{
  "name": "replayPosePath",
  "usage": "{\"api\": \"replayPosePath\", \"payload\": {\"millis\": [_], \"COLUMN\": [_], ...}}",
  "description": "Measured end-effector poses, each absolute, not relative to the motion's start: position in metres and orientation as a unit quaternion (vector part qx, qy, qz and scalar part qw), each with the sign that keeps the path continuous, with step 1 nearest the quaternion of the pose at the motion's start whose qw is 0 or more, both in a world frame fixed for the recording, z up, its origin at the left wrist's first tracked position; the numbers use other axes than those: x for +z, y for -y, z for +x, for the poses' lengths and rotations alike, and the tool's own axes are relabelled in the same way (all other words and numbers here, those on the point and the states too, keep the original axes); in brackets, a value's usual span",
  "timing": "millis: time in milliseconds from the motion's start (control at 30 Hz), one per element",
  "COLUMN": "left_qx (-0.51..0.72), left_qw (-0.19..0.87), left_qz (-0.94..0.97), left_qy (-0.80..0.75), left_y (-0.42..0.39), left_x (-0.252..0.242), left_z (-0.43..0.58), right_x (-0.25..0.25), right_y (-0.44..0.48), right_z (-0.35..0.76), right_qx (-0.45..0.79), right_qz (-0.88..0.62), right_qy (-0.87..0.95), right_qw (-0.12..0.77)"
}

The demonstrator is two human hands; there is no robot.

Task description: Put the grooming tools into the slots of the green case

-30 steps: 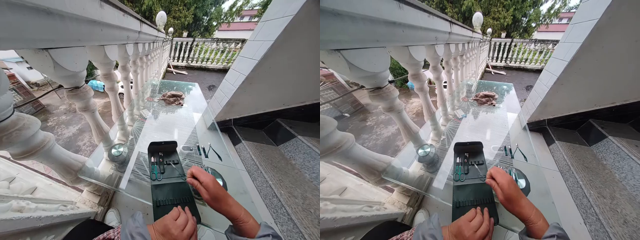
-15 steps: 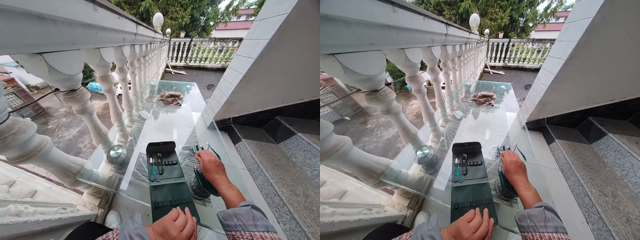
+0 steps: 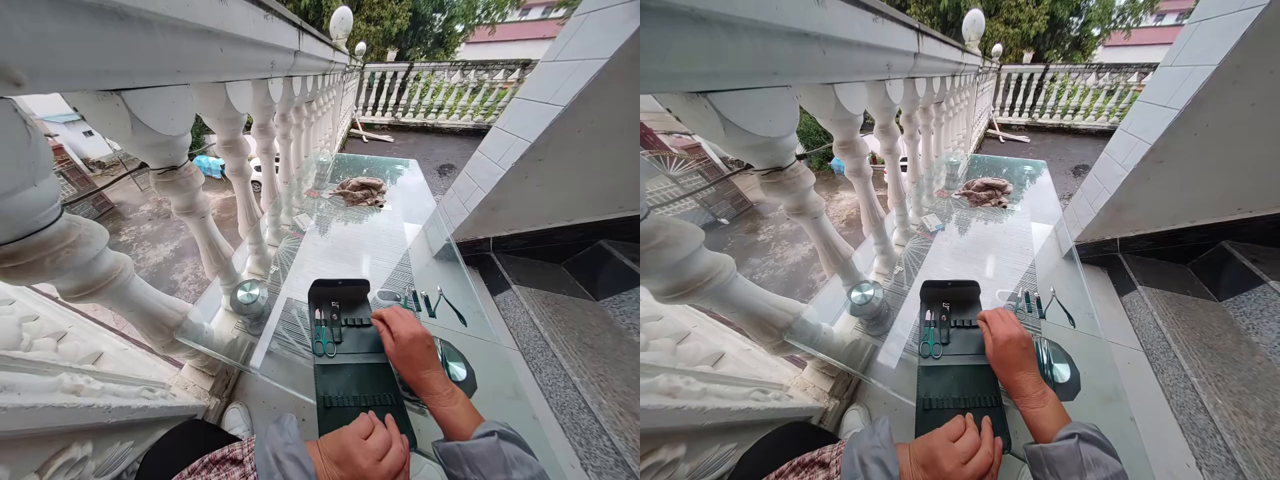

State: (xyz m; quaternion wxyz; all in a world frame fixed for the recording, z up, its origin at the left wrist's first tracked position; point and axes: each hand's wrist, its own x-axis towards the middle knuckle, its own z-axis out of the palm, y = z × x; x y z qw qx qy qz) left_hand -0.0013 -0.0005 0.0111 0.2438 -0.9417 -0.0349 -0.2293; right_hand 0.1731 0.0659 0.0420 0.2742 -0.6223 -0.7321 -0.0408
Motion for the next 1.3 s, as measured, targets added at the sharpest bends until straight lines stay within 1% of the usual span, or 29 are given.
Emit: {"api": "replayPosePath", "payload": {"millis": [167,400,700,900,1200,1300], "left_qx": [-0.191,-0.22,-0.163,-0.199,-0.271,-0.297], "left_qw": [0.242,0.232,0.214,0.207,0.189,0.186], "left_qz": [-0.95,-0.946,-0.962,-0.956,-0.942,-0.935], "left_qy": [0.04,0.05,0.046,0.059,0.053,0.052], "left_y": [0.003,0.002,0.004,0.003,-0.001,-0.001], "left_x": [0.013,0.009,0.013,0.011,-0.005,-0.006], "left_z": [-0.004,-0.004,-0.007,-0.006,-0.003,-0.002], "right_x": [0.044,0.043,0.044,0.049,0.053,0.053], "right_y": [-0.075,-0.093,-0.099,-0.099,-0.102,-0.101], "right_z": [0.145,0.125,0.116,0.112,0.108,0.105], "right_qx": [-0.01,-0.063,0.018,0.061,0.077,0.086], "right_qz": [-0.628,-0.667,-0.696,-0.713,-0.716,-0.718], "right_qy": [0.727,0.706,0.684,0.668,0.683,0.678], "right_qw": [0.279,0.227,0.218,0.205,0.127,0.131]}}
